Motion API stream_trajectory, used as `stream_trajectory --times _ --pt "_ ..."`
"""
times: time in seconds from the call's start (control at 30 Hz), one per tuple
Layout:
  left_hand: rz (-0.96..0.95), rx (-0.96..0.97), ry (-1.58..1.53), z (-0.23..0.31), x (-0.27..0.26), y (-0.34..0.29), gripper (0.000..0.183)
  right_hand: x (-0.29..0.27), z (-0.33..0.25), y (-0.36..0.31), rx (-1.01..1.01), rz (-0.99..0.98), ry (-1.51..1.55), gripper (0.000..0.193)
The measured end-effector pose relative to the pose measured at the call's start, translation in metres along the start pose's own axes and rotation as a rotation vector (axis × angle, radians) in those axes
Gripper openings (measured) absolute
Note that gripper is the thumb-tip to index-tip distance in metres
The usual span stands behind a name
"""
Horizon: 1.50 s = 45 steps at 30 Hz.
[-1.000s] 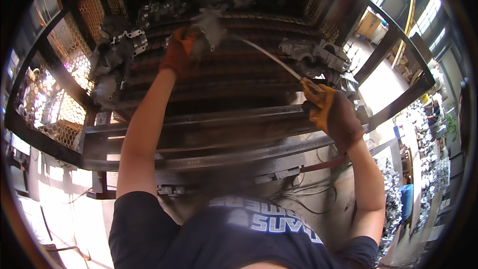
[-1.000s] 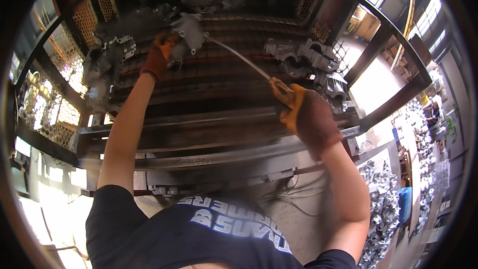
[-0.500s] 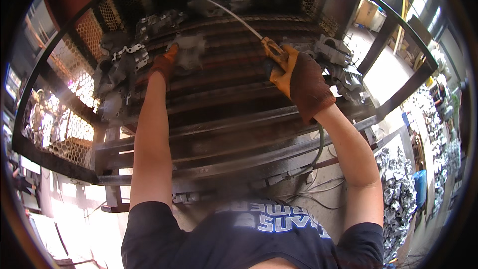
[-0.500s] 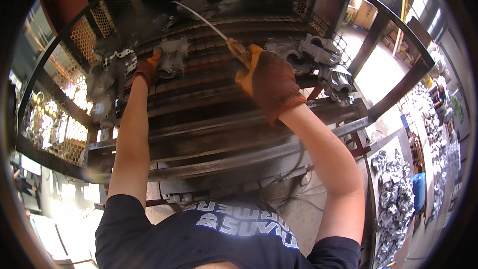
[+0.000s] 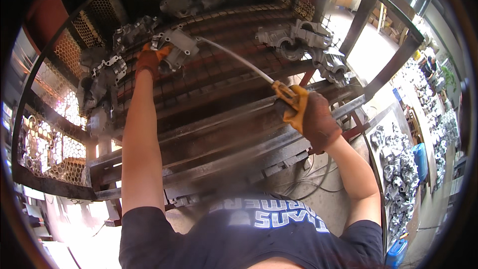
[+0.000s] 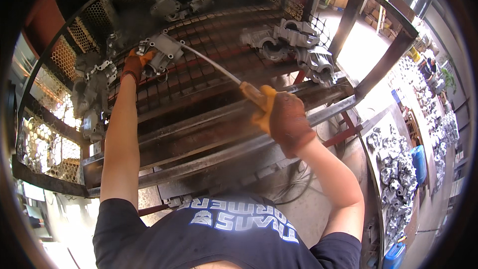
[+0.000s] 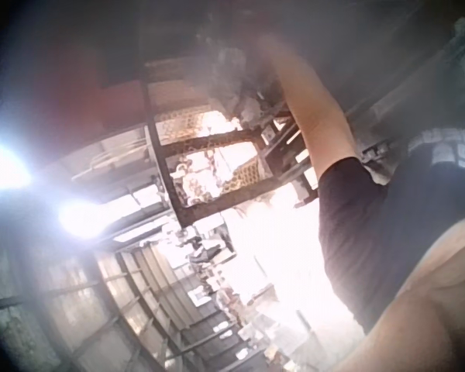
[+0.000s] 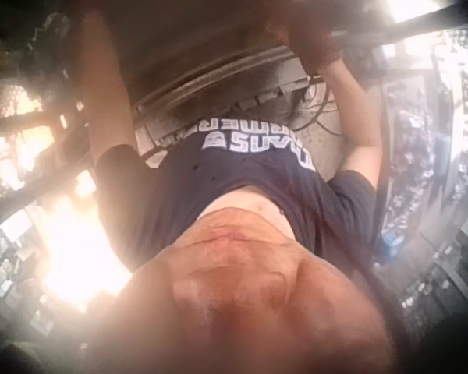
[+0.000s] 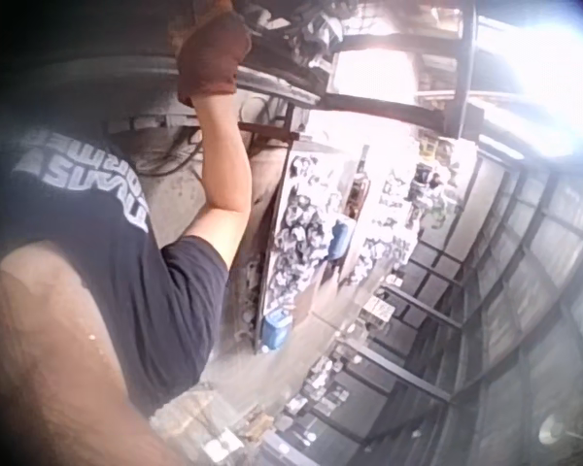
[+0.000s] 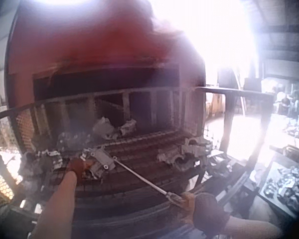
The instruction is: The person cleans metal engine components using an air blower, picking each piece up from a table or machine and returning it to a rack.
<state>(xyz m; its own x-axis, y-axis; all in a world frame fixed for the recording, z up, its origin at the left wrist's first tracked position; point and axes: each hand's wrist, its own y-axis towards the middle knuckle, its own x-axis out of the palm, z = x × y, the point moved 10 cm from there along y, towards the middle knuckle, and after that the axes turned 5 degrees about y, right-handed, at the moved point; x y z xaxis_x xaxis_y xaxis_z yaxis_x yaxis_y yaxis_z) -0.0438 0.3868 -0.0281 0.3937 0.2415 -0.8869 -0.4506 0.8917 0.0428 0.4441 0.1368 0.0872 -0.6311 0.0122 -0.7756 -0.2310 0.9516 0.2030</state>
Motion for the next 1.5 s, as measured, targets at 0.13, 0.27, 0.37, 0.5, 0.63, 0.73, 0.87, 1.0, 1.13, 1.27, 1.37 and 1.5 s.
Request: stream_trajectory --times 0.13,0.27,0.37,0.5,0.63,0.73,0.87,1.0,1.13,1.27,1.37,1.5 --pt "-0.124 0.121 -0.255 -0.027 0.036 0.044 0.112 -0.002 0.015 -0.04 -0.001 -0.025 0.057 0.037" --pt "-0.208 0.111 -0.65 -0.002 0.043 0.011 0.105 -0.004 0.042 -0.085 0.142 -0.002 0.083 0.037" --pt "-0.15 0.198 -0.569 -0.027 0.031 0.024 0.088 0.002 0.052 -0.108 0.26 -0.058 0.125 0.035" --pt "-0.09 0.325 -0.362 -0.002 0.019 -0.011 0.062 0.003 0.065 -0.131 0.309 -0.076 0.178 0.034" --pt "-0.029 0.166 -0.761 -0.008 0.01 0.004 0.043 -0.015 0.059 -0.138 0.196 0.03 0.184 0.036" --pt "0.067 0.223 -0.876 0.068 -0.003 -0.035 0.041 -0.022 0.065 -0.146 0.186 0.112 0.263 0.036" --pt "0.154 0.313 -0.534 0.145 -0.012 -0.108 0.033 -0.033 0.062 -0.156 0.175 -0.003 0.118 0.038" --pt "-0.323 0.042 -1.035 0.204 0.084 -0.159 0.042 -0.022 0.122 -0.206 0.395 0.182 1.195 0.048" --pt "0.06 -0.218 -0.887 0.205 0.108 -0.206 0.051 -0.048 0.13 -0.201 0.367 0.078 0.406 0.045" --pt "-0.109 0.0 -0.231 0.202 0.042 -0.238 0.061 -0.061 0.105 -0.167 0.168 0.024 0.523 0.043" --pt "-0.017 0.194 -0.294 0.185 0.029 -0.245 0.055 -0.07 0.085 -0.131 0.07 0.022 0.566 0.044" --pt "0.04 0.262 -0.132 0.136 -0.033 -0.256 0.058 -0.071 0.025 -0.054 -0.091 -0.036 0.532 0.046"
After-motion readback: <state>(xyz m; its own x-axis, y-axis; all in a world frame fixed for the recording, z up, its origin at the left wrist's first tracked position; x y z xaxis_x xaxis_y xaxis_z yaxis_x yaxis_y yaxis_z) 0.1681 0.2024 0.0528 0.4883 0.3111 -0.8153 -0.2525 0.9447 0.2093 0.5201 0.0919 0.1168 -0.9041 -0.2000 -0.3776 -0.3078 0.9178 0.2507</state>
